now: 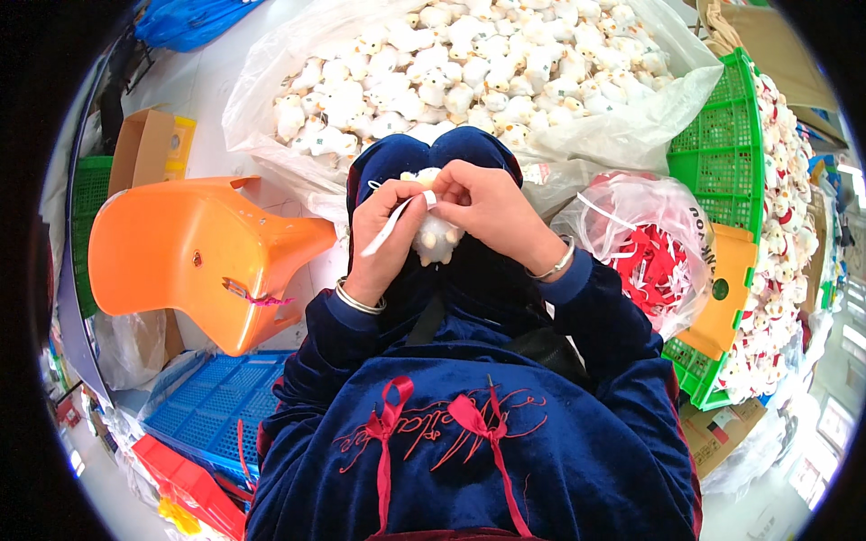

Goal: The person ties red ribbons around the necks of small white plush toys. They pick up each toy, wrap the ribbon, and adjust the knot. Finished toys are placed into a green crate.

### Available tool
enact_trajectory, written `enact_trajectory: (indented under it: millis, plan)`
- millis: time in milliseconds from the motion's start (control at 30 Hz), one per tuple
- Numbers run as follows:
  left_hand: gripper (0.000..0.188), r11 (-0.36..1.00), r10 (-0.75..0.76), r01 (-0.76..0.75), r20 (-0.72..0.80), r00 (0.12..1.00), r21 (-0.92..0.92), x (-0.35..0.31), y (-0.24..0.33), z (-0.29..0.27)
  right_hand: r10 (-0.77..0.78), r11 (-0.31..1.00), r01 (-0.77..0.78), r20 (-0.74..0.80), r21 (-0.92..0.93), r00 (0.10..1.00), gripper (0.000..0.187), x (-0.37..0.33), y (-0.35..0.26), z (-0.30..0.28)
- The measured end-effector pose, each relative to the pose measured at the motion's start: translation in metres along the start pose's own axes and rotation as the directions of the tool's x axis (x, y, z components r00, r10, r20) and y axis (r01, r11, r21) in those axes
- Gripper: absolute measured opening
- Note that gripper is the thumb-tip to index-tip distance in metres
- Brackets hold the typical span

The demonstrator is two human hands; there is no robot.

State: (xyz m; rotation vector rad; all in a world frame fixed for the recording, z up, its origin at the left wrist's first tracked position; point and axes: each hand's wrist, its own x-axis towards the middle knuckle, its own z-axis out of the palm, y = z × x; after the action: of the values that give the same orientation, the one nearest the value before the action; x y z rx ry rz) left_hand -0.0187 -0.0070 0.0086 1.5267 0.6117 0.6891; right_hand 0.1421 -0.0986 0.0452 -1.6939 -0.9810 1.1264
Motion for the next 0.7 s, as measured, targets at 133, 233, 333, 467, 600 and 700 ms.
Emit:
enact_trajectory:
  millis: [133,233,333,467,600,700]
  plan:
    - [0.008,0.994,0.105,-0.106,-0.025,0.994,-0.013,0.001,-0.006,0.001,-0.283,0.871,0.232,-0.058,-0.433,0.957,0.013,0.006,0.001,0.009]
    - [0.009,0.983,0.181,-0.181,0.005,0.984,0.035,0.003,-0.007,-0.001,-0.433,0.782,0.338,-0.066,-0.524,0.899,0.01,0.007,0.003,0.018]
    - [0.009,0.976,0.212,-0.213,0.033,0.977,0.046,0.005,-0.007,-0.005,-0.465,0.738,0.41,0.037,-0.536,0.885,0.009,0.011,0.003,0.012]
    - [0.01,0.985,0.144,-0.15,0.074,0.987,0.08,0.001,-0.005,-0.009,-0.168,0.902,0.221,0.169,-0.371,0.971,0.012,0.01,-0.011,-0.013]
    - [0.012,0.968,0.196,-0.204,0.066,0.978,0.148,0.002,-0.003,-0.011,-0.043,0.939,0.115,0.221,-0.324,0.974,0.013,0.012,-0.013,-0.029]
    - [0.012,0.961,0.187,-0.199,0.079,0.979,0.192,-0.001,0.0,-0.013,0.003,0.927,0.074,0.202,-0.369,0.979,0.015,0.011,-0.013,-0.038]
